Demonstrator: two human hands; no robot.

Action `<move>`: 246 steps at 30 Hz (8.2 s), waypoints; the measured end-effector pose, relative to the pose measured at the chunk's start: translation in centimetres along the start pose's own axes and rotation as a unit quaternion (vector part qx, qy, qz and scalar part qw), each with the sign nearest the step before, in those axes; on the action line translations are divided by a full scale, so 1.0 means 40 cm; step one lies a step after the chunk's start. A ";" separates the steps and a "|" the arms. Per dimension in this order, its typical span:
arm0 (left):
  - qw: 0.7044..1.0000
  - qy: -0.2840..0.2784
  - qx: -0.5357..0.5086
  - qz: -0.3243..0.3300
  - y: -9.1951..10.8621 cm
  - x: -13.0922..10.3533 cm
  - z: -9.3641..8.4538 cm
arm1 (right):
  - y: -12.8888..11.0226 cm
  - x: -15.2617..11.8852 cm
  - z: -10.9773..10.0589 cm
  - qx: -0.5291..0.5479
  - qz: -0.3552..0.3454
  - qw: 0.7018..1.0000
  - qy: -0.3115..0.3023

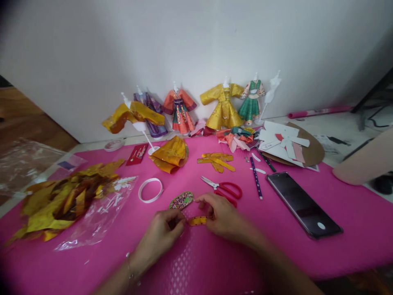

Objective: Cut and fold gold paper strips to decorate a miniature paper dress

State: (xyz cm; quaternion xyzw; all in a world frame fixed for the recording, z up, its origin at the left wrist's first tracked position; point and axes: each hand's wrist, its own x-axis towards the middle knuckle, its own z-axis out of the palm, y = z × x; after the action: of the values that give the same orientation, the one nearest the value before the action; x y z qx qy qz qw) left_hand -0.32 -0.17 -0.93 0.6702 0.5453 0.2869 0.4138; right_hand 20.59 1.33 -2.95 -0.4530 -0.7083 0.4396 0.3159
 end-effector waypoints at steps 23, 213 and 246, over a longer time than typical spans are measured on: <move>0.991 0.046 -0.097 0.079 -0.015 0.015 0.008 | -0.042 0.002 -0.010 -0.028 -0.069 0.997 0.017; 0.998 -0.039 0.008 -0.055 0.045 -0.242 -0.053 | 0.036 0.010 0.008 -0.287 -0.187 0.937 0.064; 0.953 0.043 -0.301 -0.012 0.036 -0.013 0.020 | -0.077 -0.008 0.024 0.082 -0.154 0.982 0.074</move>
State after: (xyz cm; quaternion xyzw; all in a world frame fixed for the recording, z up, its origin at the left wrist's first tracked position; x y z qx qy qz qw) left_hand 0.94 -0.97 -0.02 0.4950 0.4588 0.4613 0.5760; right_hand 18.80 0.08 -0.58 -0.3422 -0.7058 0.4080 0.4672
